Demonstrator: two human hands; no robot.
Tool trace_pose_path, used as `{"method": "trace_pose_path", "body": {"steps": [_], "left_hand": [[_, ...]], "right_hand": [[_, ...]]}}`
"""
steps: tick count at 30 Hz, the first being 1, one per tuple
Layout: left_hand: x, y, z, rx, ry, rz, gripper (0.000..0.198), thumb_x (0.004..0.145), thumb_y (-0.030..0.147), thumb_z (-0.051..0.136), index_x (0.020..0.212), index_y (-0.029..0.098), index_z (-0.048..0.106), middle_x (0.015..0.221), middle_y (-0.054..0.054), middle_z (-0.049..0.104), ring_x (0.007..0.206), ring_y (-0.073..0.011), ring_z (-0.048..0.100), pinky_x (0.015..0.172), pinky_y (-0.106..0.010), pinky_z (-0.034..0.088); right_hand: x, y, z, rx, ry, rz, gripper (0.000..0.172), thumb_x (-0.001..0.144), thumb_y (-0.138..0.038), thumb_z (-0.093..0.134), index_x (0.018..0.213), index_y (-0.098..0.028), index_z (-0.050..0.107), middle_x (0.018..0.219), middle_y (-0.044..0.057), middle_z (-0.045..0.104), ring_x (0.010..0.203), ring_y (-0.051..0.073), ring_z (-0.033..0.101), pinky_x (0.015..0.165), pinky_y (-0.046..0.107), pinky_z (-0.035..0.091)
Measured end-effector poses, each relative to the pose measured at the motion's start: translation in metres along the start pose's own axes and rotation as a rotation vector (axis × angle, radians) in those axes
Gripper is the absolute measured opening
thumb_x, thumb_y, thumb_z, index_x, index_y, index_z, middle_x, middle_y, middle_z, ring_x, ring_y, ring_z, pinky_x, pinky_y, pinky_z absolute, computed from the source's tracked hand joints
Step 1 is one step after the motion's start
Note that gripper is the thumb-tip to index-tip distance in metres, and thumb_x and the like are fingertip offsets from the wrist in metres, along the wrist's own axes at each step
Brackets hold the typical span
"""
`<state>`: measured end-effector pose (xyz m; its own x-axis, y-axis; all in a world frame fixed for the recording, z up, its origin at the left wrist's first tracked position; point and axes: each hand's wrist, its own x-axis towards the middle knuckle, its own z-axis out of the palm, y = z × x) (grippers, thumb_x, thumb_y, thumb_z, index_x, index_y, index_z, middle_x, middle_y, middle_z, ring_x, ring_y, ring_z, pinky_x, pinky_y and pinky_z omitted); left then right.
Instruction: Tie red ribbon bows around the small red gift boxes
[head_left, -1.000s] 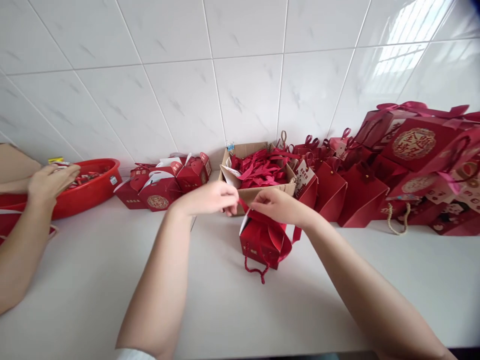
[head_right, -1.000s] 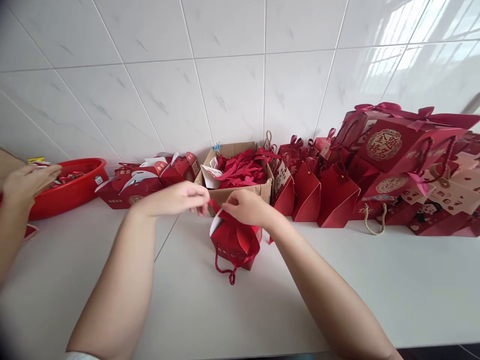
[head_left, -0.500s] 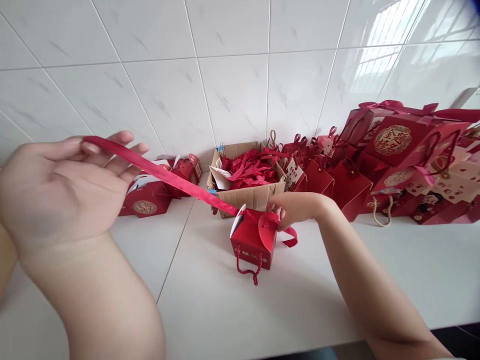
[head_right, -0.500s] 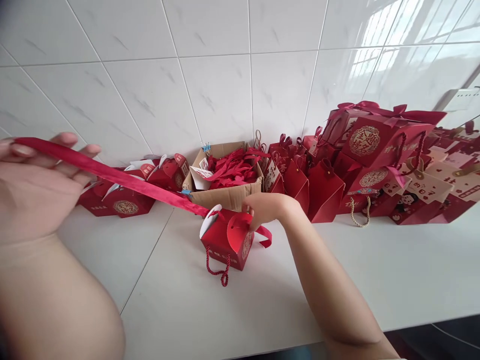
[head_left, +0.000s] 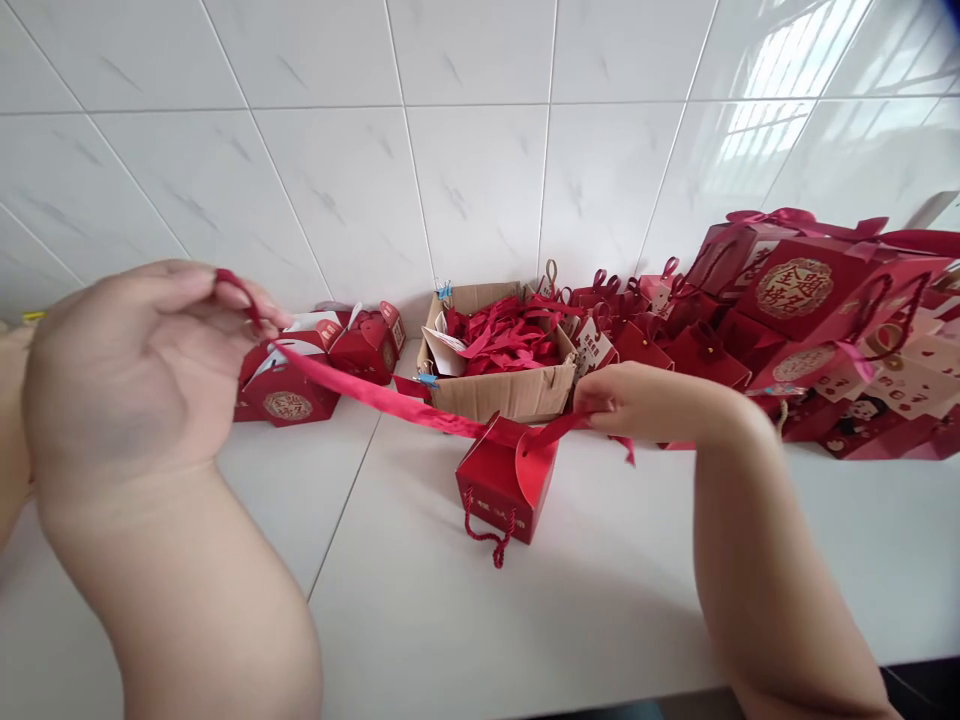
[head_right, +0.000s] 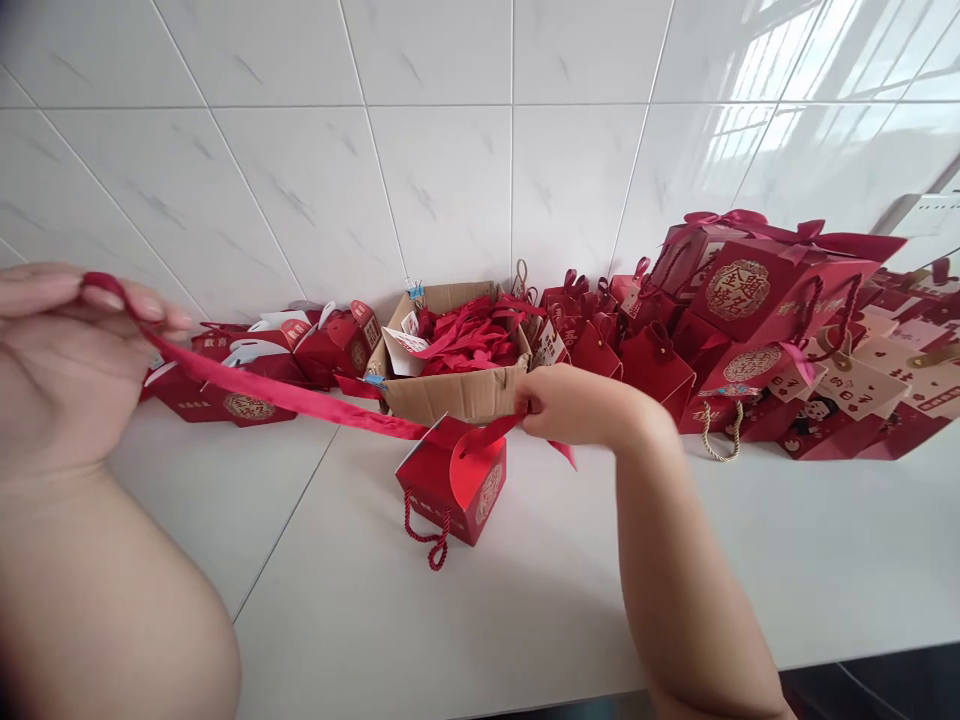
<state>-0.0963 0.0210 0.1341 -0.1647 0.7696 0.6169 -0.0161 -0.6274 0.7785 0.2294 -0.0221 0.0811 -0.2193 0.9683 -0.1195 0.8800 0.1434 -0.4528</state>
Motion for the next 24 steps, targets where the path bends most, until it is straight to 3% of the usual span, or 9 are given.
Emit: {"method": "trace_pose_path", "body": {"steps": [5,10,13,18,24], "left_hand": [[-0.009,-0.003,0.018,-0.076,-0.026,0.074,0.017,0.071,0.009,0.056,0.057,0.014,0.064,0.059,0.000,0.059,0.062,-0.0151,0.060,0.059,-0.030,0.049],[-0.014,-0.006,0.018,0.146,-0.220,-0.067,0.011,0.073,0.022,0.066,0.068,0.013,0.071,0.067,-0.004,0.066,0.072,-0.0207,0.065,0.071,-0.038,0.052],[-0.017,-0.003,0.019,0.135,-0.256,-0.028,0.011,0.073,0.023,0.068,0.074,0.014,0.074,0.072,-0.005,0.069,0.070,-0.0195,0.065,0.069,-0.037,0.052],[-0.022,0.003,0.028,0.044,-0.192,0.172,0.017,0.075,0.012,0.065,0.087,0.015,0.076,0.067,-0.002,0.067,0.065,-0.0141,0.063,0.069,-0.032,0.052],[-0.030,0.003,0.044,0.021,-0.251,0.160,0.033,0.067,0.001,0.069,0.091,0.023,0.076,0.084,0.002,0.073,0.075,-0.0124,0.067,0.071,-0.023,0.057]], "right_hand": [[-0.037,-0.005,-0.019,0.313,0.106,-0.176,0.020,0.079,-0.027,0.058,0.099,-0.025,0.060,0.053,-0.003,0.052,0.046,0.012,0.048,0.041,0.023,0.035],[-0.036,-0.010,-0.022,0.734,0.275,-0.236,0.020,0.074,-0.036,0.068,0.088,-0.023,0.062,0.052,-0.004,0.049,0.043,0.009,0.046,0.041,0.023,0.036],[-0.027,-0.009,-0.021,0.884,0.380,-0.292,0.015,0.074,-0.034,0.069,0.081,-0.022,0.063,0.060,-0.002,0.054,0.050,0.010,0.054,0.048,0.025,0.045],[-0.018,-0.005,-0.019,0.969,0.336,-0.357,0.020,0.073,-0.034,0.067,0.089,-0.023,0.066,0.084,0.002,0.067,0.074,0.019,0.065,0.071,0.037,0.055],[-0.015,-0.001,-0.017,0.971,0.306,-0.409,0.020,0.072,-0.025,0.069,0.091,-0.025,0.065,0.085,-0.001,0.069,0.076,0.018,0.067,0.079,0.040,0.054]]}}
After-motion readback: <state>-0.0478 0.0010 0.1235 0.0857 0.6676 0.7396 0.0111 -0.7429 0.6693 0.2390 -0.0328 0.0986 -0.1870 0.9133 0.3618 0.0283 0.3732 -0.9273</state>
